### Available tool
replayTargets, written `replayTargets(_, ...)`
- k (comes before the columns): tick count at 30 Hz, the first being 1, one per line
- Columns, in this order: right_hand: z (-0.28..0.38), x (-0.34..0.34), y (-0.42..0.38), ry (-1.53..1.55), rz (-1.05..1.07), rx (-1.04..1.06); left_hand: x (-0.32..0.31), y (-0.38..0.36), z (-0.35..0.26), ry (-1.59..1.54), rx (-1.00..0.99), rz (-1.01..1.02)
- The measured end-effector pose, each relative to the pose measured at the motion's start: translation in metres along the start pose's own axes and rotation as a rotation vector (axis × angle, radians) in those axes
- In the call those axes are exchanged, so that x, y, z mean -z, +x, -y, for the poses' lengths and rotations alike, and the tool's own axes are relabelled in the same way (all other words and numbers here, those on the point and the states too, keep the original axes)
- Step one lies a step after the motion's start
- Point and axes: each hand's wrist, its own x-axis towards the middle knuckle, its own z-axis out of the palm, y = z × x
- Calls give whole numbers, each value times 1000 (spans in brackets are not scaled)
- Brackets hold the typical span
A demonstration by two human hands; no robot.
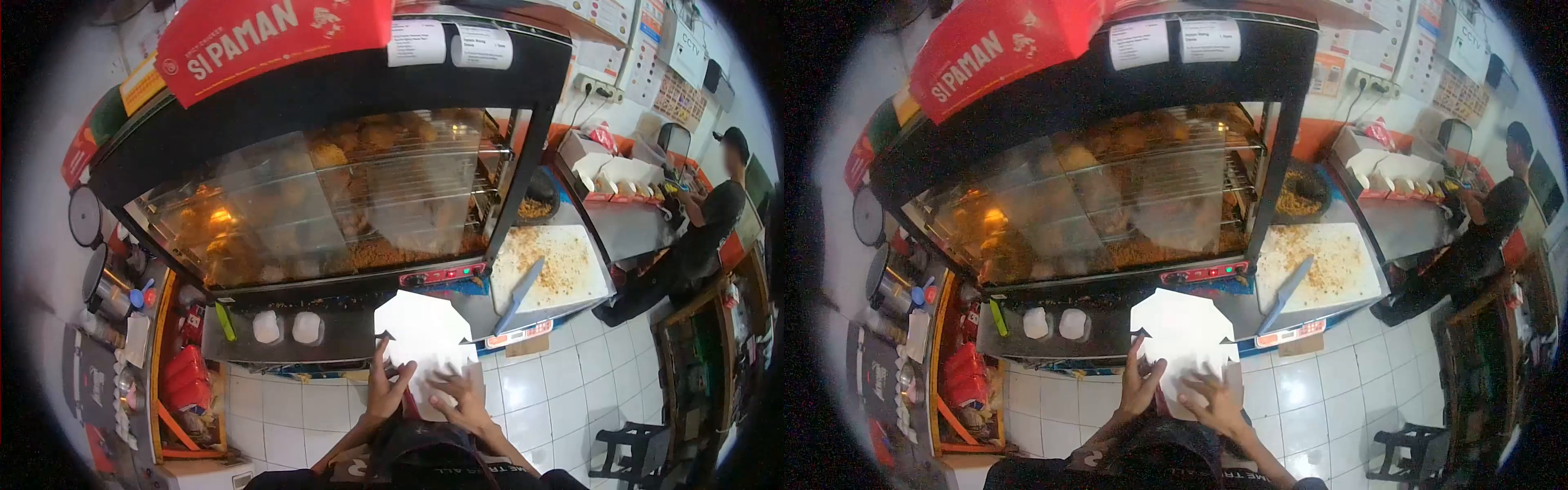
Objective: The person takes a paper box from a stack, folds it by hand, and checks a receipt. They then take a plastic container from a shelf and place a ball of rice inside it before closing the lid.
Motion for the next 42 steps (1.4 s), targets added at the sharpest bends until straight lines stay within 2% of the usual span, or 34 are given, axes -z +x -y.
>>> replayTargets(2,24,4,6,81,21,22,-3,2,1,48,8,29)
replayTargets(4,31,4,10,388,100,-130,-7,3,-12,15,-15,127)
replayTargets(6,31,6,12,387,96,-135,-5,4,-9,21,-7,139)
replayTargets(8,26,4,13,830,232,-226,-3,6,-7,25,3,150)
replayTargets(10,20,-3,10,856,194,-246,-1,7,-6,-8,-47,194)
replayTargets(15,16,-2,1,952,130,-298,-1,7,-16,-31,-18,266)
replayTargets(17,10,-3,-2,915,-44,-281,-2,6,-15,-49,-32,276)
replayTargets(18,9,-1,-4,915,-46,-281,-2,6,-13,-28,-48,268)
replayTargets(20,8,6,-4,798,-225,-386,1,7,-5,-8,-66,259)
replayTargets(21,9,8,-2,798,-318,-305,6,8,3,60,-86,265)
replayTargets(22,7,9,-2,798,-320,-305,10,8,4,127,-105,272)
replayTargets(23,4,13,-4,816,-434,-291,14,9,4,127,-106,273)
replayTargets(24,1,17,-5,832,-547,-278,19,9,2,205,-92,223)
replayTargets(25,10,27,-7,925,-611,-350,24,9,0,283,-79,173)
replayTargets(26,11,37,-9,831,-703,-291,28,13,3,237,-70,148)
replayTargets(28,10,49,-14,944,-901,-256,45,29,31,314,-231,26)
replayTargets(30,16,68,-23,1052,-942,-199,67,47,54,305,-73,-61)
replayTargets(32,22,82,-30,929,-993,-165,86,64,81,292,-111,-105)
replayTargets(35,32,92,-37,938,-1037,-123,96,69,88,546,-91,-183)
replayTargets(38,26,90,-41,901,-1041,-88,100,68,100,709,-49,-167)
replayTargets(42,27,85,-42,942,-1020,-44,99,61,120,768,-78,-124)
